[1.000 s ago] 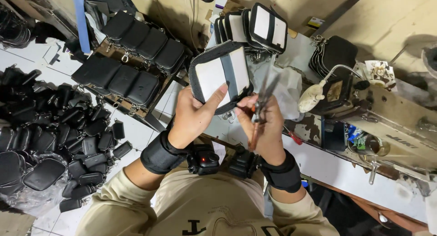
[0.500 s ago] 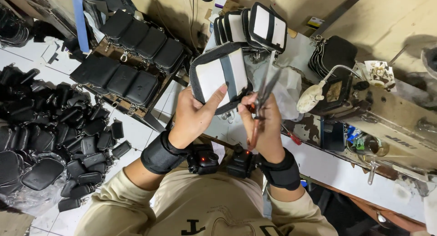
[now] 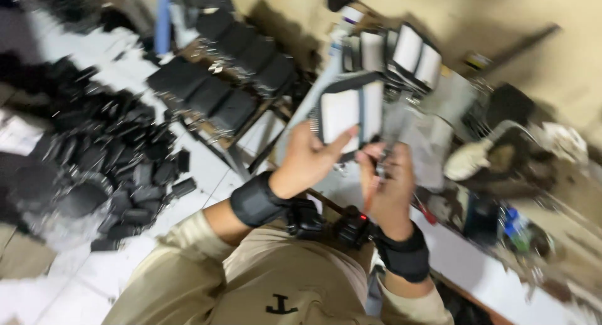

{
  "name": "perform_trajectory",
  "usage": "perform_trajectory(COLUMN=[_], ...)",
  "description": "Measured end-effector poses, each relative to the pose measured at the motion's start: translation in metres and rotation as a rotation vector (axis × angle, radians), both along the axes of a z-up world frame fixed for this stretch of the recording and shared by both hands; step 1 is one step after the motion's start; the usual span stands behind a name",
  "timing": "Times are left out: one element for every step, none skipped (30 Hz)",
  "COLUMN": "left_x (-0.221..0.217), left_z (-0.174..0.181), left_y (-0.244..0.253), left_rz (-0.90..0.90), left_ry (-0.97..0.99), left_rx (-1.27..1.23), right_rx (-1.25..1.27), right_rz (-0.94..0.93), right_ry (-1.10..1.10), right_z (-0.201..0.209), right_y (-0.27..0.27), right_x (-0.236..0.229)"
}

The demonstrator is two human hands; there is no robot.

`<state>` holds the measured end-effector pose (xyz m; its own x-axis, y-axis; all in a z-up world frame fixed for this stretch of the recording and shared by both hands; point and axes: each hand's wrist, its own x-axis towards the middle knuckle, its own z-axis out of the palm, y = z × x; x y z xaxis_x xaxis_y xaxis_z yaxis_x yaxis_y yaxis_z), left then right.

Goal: Trimming excess material and loose threads from leather pouches using scissors

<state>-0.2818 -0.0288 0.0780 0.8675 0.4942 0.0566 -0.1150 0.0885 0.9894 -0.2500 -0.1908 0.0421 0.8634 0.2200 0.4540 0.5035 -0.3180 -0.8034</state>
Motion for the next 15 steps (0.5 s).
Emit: perform_trajectory(left_x=[0.002,0.003,0.005,-0.001,-0.006,-0.010,-0.007,-0.004,0.000,-0.001,-0.001,-0.001,0.000,0.002,0.004], left_z=[-0.001,-0.002,-0.003,0.007,0.017,0.028,0.020,0.012,0.003,-0.001,-0.005,-0.008,-0.013,-0.017,-0.021], left_y=[0.000,-0.001,-0.002,-0.001,-0.002,-0.004,-0.002,-0.002,-0.001,-0.001,-0.001,-0.002,-0.002,-0.001,-0.002], left_rz=[0.050,0.041,0.033,0.067,0.056,0.034,0.057,0.035,0.013,0.023,0.014,0.000,0.006,-0.002,-0.010], left_ry=[0.004,-0.068,-0.140,-0.137,-0.166,-0.195,-0.194,-0.192,-0.189,-0.188,-0.191,-0.194,-0.193,-0.206,-0.220], left_rx=[0.005,-0.013,-0.029,-0.027,-0.027,-0.027,-0.028,-0.018,-0.008,-0.011,-0.017,-0.024,-0.026,-0.032,-0.038], right_rx=[0.005,-0.006,-0.016,-0.017,-0.011,-0.007,-0.010,-0.013,-0.016,-0.019,-0.009,0.001,-0.002,-0.006,-0.010], right_rz=[0.050,0.040,0.029,0.064,0.072,0.070,0.093,0.102,0.111,0.120,0.137,0.150,0.156,0.167,0.178], right_ry=[0.004,-0.013,-0.030,-0.028,-0.031,-0.035,-0.033,-0.018,-0.003,-0.002,-0.007,-0.012,-0.011,-0.013,-0.016], right_z=[0.000,0.001,0.002,0.002,0.002,0.003,0.003,0.003,0.003,0.002,0.001,0.000,-0.001,-0.003,-0.004], right_y=[0.000,-0.002,-0.003,-0.001,0.000,-0.002,-0.001,-0.002,-0.003,-0.002,-0.001,-0.001,-0.001,-0.002,-0.002], right_x=[0.002,0.003,0.005,0.003,0.003,0.002,0.004,0.004,0.005,0.006,0.007,0.008,0.008,0.008,0.008])
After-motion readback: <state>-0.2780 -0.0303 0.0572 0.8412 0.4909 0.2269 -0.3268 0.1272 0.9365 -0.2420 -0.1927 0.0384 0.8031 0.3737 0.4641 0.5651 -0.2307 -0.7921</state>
